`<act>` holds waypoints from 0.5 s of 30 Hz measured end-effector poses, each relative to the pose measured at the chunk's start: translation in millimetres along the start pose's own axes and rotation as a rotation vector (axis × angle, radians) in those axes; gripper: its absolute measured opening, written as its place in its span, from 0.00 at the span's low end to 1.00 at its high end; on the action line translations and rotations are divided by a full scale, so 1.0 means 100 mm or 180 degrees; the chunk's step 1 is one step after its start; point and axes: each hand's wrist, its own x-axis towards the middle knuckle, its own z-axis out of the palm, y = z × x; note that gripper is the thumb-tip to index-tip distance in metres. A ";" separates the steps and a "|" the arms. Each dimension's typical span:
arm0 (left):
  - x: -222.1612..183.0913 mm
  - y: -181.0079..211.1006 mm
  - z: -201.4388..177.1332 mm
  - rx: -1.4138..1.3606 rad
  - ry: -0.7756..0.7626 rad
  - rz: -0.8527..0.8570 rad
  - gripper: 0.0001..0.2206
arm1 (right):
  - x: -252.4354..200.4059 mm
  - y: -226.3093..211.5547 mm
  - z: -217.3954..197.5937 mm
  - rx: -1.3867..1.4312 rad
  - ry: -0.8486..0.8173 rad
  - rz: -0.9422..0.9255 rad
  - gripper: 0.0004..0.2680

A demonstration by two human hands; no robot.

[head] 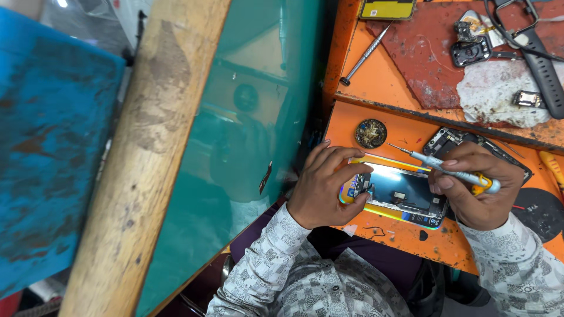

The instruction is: The person disassembles a mobile phone using a screwdriver and a thin prying tool.

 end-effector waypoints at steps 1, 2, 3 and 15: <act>-0.01 -0.01 0.01 -0.0003 0.0003 -0.0001 0.18 | -0.01 -0.01 -0.01 -0.0107 -0.0027 0.0010 0.05; -0.01 -0.01 0.02 0.0003 0.0016 -0.0001 0.18 | -0.01 -0.01 -0.01 -0.0191 -0.0046 0.0013 0.05; -0.01 -0.02 0.02 0.0009 0.0028 -0.0001 0.18 | 0.00 -0.01 -0.01 -0.0275 -0.0064 0.0015 0.05; 0.02 -0.03 0.10 0.0095 0.0109 -0.0060 0.18 | 0.01 0.02 -0.03 -0.0476 -0.0127 0.0040 0.04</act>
